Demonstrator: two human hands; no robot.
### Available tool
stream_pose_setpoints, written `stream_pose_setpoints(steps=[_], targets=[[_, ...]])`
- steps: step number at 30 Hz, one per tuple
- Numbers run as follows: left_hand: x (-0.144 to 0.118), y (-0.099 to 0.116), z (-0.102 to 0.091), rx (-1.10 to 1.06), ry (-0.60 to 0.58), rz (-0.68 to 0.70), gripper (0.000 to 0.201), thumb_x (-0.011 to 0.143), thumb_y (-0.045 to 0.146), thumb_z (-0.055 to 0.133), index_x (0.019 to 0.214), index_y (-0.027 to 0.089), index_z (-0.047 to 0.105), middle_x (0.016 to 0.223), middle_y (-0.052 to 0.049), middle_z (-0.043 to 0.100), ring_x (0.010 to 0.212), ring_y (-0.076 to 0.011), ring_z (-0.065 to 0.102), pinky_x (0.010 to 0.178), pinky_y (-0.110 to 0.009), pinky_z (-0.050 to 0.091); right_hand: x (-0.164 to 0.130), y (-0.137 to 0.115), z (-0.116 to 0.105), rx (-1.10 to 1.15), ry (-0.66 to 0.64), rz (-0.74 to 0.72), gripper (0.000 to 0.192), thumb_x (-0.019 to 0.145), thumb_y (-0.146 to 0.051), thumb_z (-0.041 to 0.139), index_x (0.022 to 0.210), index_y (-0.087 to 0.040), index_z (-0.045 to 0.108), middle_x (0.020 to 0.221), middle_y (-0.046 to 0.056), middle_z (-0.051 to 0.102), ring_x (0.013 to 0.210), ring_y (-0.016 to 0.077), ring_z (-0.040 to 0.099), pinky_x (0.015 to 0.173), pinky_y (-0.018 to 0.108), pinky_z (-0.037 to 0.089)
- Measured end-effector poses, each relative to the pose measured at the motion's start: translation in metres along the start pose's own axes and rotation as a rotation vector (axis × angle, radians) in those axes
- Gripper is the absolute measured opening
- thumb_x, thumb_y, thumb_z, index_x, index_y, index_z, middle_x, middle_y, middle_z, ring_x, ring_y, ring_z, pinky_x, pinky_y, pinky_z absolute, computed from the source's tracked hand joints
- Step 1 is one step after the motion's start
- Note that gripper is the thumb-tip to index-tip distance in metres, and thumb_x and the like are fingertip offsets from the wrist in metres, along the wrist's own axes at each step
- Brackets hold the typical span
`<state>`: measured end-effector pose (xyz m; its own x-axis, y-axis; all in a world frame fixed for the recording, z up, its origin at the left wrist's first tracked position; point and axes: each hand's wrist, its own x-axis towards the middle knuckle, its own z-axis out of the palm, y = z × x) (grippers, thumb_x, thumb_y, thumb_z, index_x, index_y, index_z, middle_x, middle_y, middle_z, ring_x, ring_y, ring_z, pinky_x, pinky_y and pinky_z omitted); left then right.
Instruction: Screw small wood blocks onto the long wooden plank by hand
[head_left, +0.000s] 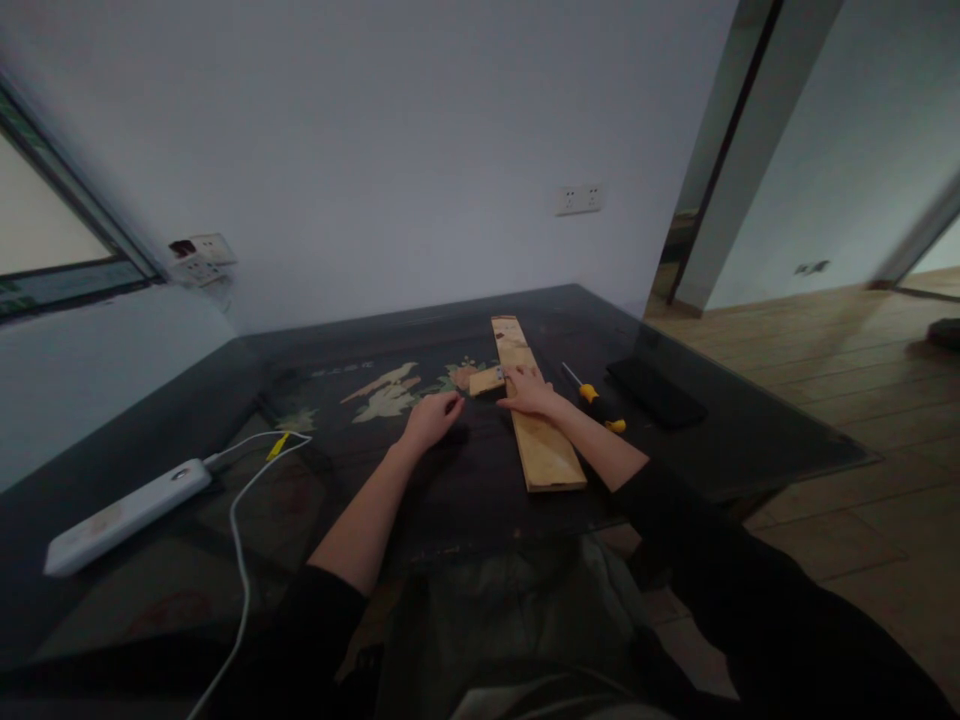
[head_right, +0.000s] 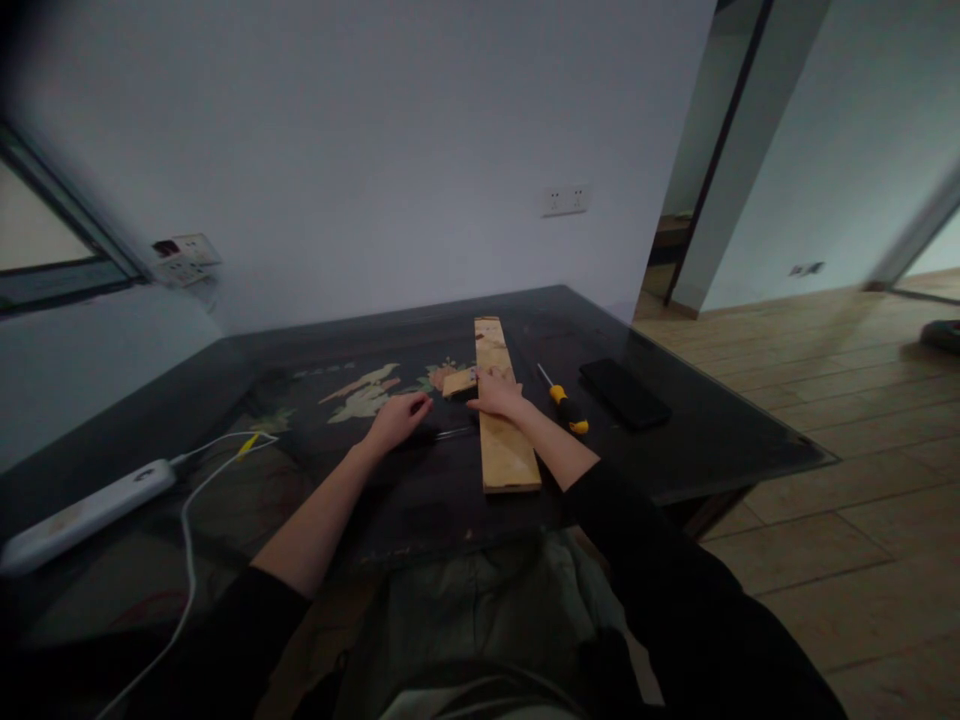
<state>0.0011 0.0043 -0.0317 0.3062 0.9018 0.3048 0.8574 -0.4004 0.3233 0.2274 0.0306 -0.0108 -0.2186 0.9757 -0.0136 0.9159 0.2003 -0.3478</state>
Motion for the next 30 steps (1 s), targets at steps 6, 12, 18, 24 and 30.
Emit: stream_pose_setpoints(steps=[6,12,18,24,30], targets=[[0.0,-0.001,0.002,0.011,-0.002,-0.001,0.03,0.095,0.033,0.045,0.083,0.02,0.069,0.072,-0.005,0.066,0.065,-0.0185,0.057,0.06,-0.027,0.033,0.001,-0.001,0.007,0.001,0.145,0.005,0.08,0.08,-0.033,0.065,0.153,-0.024,0.034,0.154,0.015,0.039,0.139,0.0381,0.033,0.103,0.061,0.042],[0.001,0.0,0.002,0.04,-0.022,-0.025,0.031,0.096,0.033,0.044,0.084,0.02,0.069,0.073,-0.005,0.067,0.068,-0.0189,0.059,0.062,-0.027,0.034,0.002,-0.004,0.01,0.038,0.209,-0.06,0.073,0.076,-0.022,0.062,0.146,-0.026,0.043,0.153,0.009,0.042,0.134,0.0345,0.041,0.097,0.06,0.048],[0.003,-0.003,0.002,-0.023,0.065,-0.031,0.023,0.095,0.031,0.047,0.086,0.02,0.065,0.079,-0.005,0.066,0.073,-0.0198,0.06,0.066,-0.028,0.04,-0.012,-0.021,0.008,0.084,0.225,-0.106,0.069,0.076,-0.023,0.061,0.144,-0.025,0.047,0.151,0.007,0.045,0.133,0.0332,0.042,0.096,0.057,0.05],[0.008,-0.016,0.012,-0.156,0.206,0.026,0.017,0.09,0.022,0.053,0.105,0.018,0.061,0.096,-0.007,0.064,0.088,-0.0202,0.061,0.082,-0.033,0.049,-0.037,-0.047,0.008,0.032,0.147,-0.185,0.069,0.078,-0.026,0.062,0.145,-0.025,0.046,0.148,0.009,0.047,0.131,0.0342,0.041,0.095,0.056,0.05],[0.013,-0.031,0.019,-0.243,0.131,-0.015,0.022,0.088,0.027,0.057,0.108,0.017,0.062,0.108,-0.011,0.065,0.101,-0.0233,0.062,0.092,-0.04,0.051,-0.052,-0.059,0.011,-0.034,0.077,-0.238,0.071,0.08,-0.026,0.06,0.149,-0.023,0.041,0.154,0.012,0.041,0.134,0.0352,0.037,0.093,0.054,0.051]])
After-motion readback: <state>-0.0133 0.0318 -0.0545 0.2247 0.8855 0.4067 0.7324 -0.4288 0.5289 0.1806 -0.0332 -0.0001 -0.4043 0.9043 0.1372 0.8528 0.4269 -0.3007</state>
